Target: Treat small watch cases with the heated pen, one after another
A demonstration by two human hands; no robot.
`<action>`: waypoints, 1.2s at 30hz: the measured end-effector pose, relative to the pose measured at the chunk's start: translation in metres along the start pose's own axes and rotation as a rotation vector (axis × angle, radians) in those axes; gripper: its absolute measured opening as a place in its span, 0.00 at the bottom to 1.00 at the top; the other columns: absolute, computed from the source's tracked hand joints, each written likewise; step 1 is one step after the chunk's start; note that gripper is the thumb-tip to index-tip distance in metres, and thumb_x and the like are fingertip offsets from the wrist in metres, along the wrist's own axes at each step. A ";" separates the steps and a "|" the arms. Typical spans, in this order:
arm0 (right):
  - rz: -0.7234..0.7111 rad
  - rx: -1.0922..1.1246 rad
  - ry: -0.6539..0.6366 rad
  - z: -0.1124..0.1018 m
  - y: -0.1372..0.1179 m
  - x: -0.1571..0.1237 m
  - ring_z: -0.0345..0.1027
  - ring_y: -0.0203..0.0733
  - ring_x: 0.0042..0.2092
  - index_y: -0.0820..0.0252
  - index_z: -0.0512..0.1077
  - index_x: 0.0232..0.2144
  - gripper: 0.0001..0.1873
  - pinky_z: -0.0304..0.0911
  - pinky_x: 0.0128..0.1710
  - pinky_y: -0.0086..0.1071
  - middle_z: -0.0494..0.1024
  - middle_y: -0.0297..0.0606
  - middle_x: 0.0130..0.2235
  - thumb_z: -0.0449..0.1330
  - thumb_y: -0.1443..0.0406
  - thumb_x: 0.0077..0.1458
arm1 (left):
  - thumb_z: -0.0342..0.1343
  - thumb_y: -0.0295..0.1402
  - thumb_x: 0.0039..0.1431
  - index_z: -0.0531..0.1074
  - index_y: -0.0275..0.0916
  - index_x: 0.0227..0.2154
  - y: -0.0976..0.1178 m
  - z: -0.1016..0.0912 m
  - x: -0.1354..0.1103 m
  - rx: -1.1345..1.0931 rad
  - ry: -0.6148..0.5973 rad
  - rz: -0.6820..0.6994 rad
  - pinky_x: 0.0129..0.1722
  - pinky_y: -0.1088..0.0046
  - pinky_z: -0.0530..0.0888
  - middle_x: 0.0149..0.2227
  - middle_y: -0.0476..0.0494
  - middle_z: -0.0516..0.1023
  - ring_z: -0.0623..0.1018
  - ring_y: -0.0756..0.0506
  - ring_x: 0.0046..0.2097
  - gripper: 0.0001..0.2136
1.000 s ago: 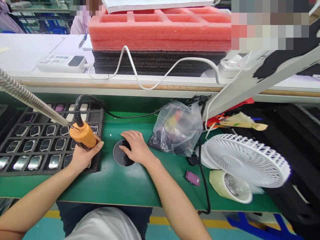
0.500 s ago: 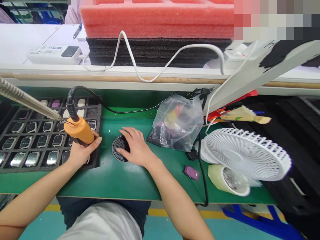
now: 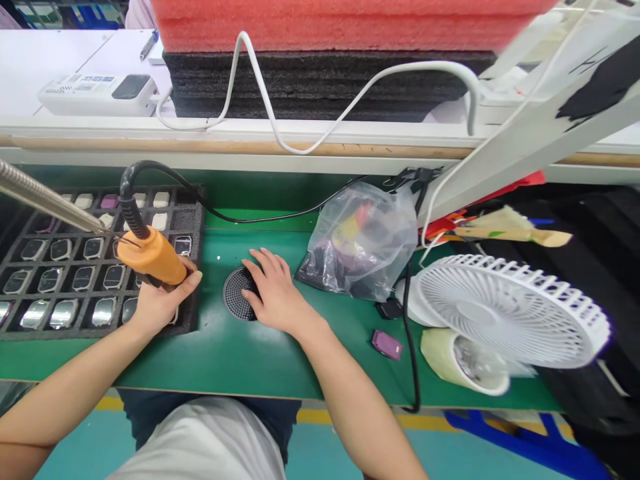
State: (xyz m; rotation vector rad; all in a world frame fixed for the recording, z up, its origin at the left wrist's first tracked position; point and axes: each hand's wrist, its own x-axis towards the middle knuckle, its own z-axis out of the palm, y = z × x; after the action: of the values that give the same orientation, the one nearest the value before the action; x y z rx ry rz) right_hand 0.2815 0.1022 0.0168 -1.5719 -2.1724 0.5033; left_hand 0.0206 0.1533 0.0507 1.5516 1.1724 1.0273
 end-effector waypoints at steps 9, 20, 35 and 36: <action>0.000 -0.016 0.039 0.003 0.004 0.008 0.49 0.58 0.74 0.54 0.61 0.66 0.33 0.49 0.72 0.65 0.60 0.46 0.71 0.60 0.52 0.64 | 0.69 0.44 0.57 0.74 0.40 0.37 0.001 0.000 -0.001 -0.007 -0.001 0.008 0.41 0.70 0.76 0.36 0.46 0.77 0.78 0.44 0.40 0.15; 0.035 0.004 -0.081 -0.013 0.000 -0.008 0.36 0.64 0.77 0.51 0.54 0.71 0.45 0.43 0.73 0.69 0.46 0.46 0.76 0.63 0.45 0.59 | 0.70 0.46 0.56 0.74 0.40 0.37 -0.003 -0.001 0.000 -0.006 0.019 0.030 0.42 0.70 0.76 0.35 0.47 0.77 0.77 0.45 0.39 0.17; 0.062 0.016 -0.147 -0.016 0.000 -0.006 0.30 0.65 0.78 0.50 0.53 0.71 0.50 0.36 0.75 0.68 0.40 0.45 0.78 0.65 0.41 0.54 | 0.70 0.45 0.57 0.74 0.39 0.35 -0.002 0.000 -0.001 0.009 0.024 0.084 0.41 0.72 0.75 0.35 0.48 0.76 0.76 0.47 0.37 0.16; 0.072 0.018 -0.135 -0.017 0.000 -0.006 0.29 0.64 0.78 0.51 0.52 0.71 0.50 0.35 0.75 0.68 0.40 0.45 0.78 0.64 0.41 0.55 | 0.70 0.45 0.57 0.74 0.39 0.35 -0.002 0.000 -0.001 0.012 0.023 0.083 0.41 0.72 0.75 0.35 0.48 0.76 0.76 0.47 0.37 0.16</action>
State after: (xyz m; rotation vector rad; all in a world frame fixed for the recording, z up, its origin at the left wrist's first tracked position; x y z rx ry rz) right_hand 0.2923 0.0969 0.0304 -1.6549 -2.2076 0.6676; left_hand 0.0199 0.1521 0.0489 1.6137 1.1399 1.0969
